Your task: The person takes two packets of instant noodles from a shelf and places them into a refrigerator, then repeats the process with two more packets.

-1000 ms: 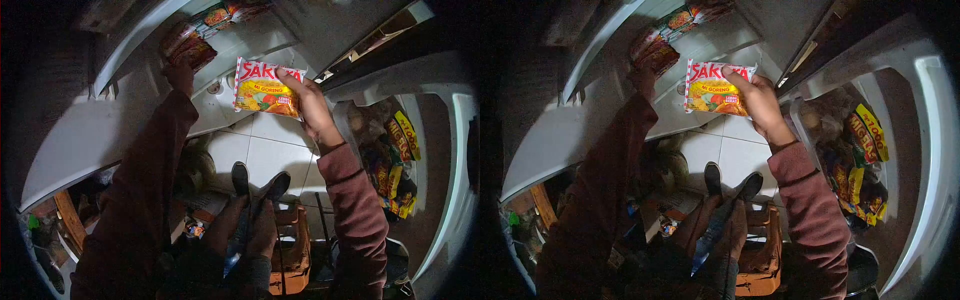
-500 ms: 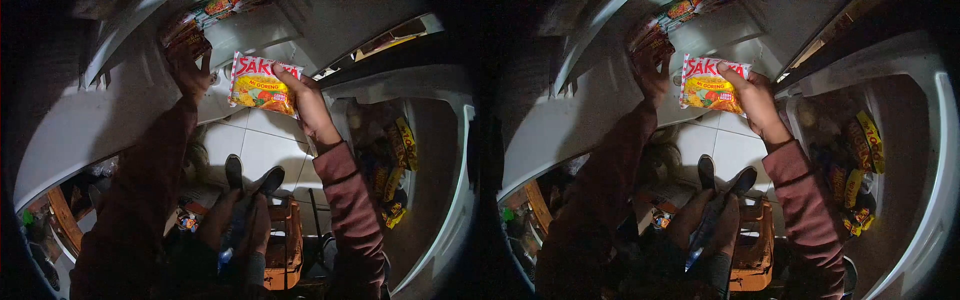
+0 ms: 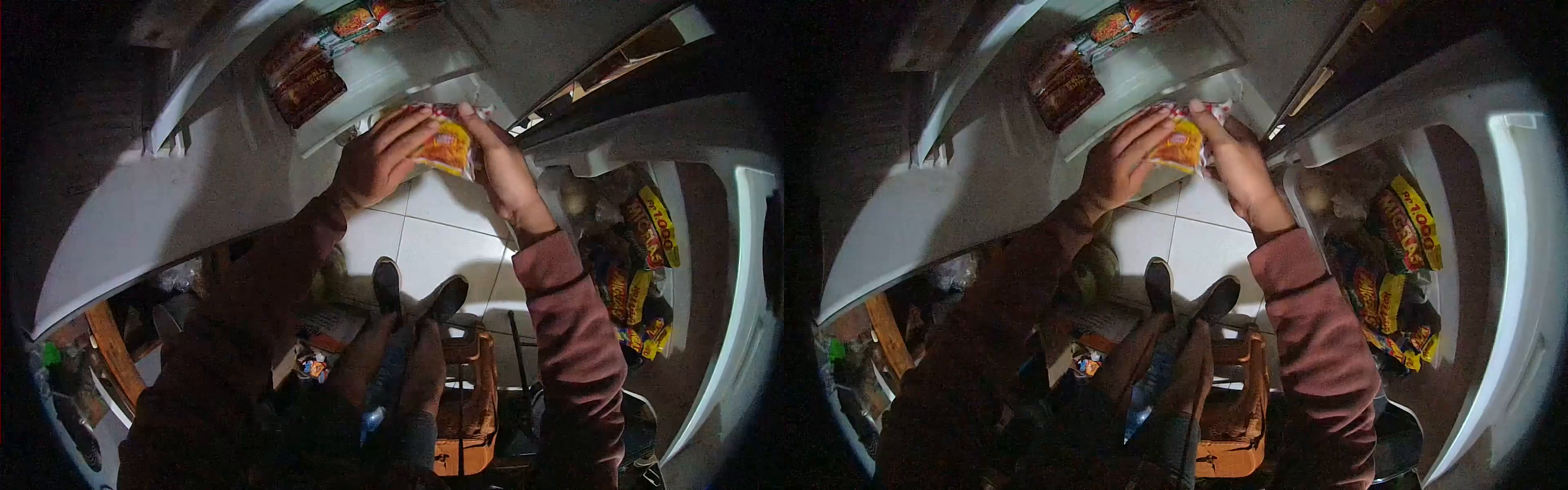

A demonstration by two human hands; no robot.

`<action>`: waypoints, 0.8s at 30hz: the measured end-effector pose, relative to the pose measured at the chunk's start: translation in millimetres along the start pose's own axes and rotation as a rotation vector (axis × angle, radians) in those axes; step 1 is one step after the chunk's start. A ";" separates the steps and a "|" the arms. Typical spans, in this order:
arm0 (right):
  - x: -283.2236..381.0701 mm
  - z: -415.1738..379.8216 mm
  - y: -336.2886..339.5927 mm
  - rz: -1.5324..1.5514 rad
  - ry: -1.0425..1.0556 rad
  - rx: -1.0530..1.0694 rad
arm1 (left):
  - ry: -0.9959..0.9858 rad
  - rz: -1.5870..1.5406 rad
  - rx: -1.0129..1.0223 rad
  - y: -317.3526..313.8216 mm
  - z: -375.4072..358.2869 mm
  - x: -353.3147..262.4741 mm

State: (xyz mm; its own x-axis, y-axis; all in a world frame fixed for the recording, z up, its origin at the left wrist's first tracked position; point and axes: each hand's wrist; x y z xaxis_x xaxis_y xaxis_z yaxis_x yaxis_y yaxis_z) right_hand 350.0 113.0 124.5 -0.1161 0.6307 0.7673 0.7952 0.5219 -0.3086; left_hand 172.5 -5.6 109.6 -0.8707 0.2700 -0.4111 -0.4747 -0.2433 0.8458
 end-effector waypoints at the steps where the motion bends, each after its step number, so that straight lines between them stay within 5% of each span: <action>1: 0.5 -1.7 -1.4 0.006 0.004 0.002 | 0.123 -0.062 -0.005 -1.0 -0.5 2.8; 3: 1.9 -8.7 -6.2 -0.040 0.068 -0.153 | 0.243 -0.114 -0.004 -1.4 -2.3 15.9; 8: 6.7 -27.1 -2.2 -0.100 0.041 -0.069 | 0.341 0.111 -0.275 13.6 -8.4 137.3; 11: 5.8 -27.8 3.6 -0.134 0.047 0.004 | 0.487 0.509 -0.348 37.6 -7.0 188.3; 13: 3.1 -28.6 7.1 -0.142 0.052 0.025 | 0.721 -0.193 -0.290 41.6 -10.5 216.5; 14: 0.0 -28.4 8.6 -0.155 0.082 0.047 | 0.722 -0.195 -0.291 44.7 -14.0 217.4; 16: 1.1 -27.4 11.0 -0.171 0.126 0.063 | 0.657 0.319 -0.101 68.4 2.9 199.7; 17: 0.0 -30.3 10.7 -0.167 0.106 0.084 | 0.658 0.316 -0.101 73.6 12.9 194.6; 19: -1.1 -32.8 9.5 -0.164 0.085 0.104 | 1.074 0.841 0.346 75.1 26.5 190.1; 22: -2.1 -33.5 9.1 -0.138 0.063 0.123 | 0.909 1.001 0.302 59.0 -15.9 257.7; 24: -4.3 -32.2 11.2 -0.149 0.066 0.133 | 0.886 0.959 0.246 63.6 -7.2 237.5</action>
State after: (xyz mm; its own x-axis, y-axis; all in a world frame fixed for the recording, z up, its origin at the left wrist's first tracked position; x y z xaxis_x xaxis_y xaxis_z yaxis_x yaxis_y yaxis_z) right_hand 378.6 97.7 135.8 -0.1837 0.5038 0.8441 0.6862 0.6806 -0.2569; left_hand -65.4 36.3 63.3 -0.6787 -0.6304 0.3768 0.3237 0.2038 0.9240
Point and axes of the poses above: each hand's wrist, its own z-axis towards the middle knuckle, its own y-axis out of the back of the hand, x = y × z, and after that the axes turned 1 degree about z, right-handed
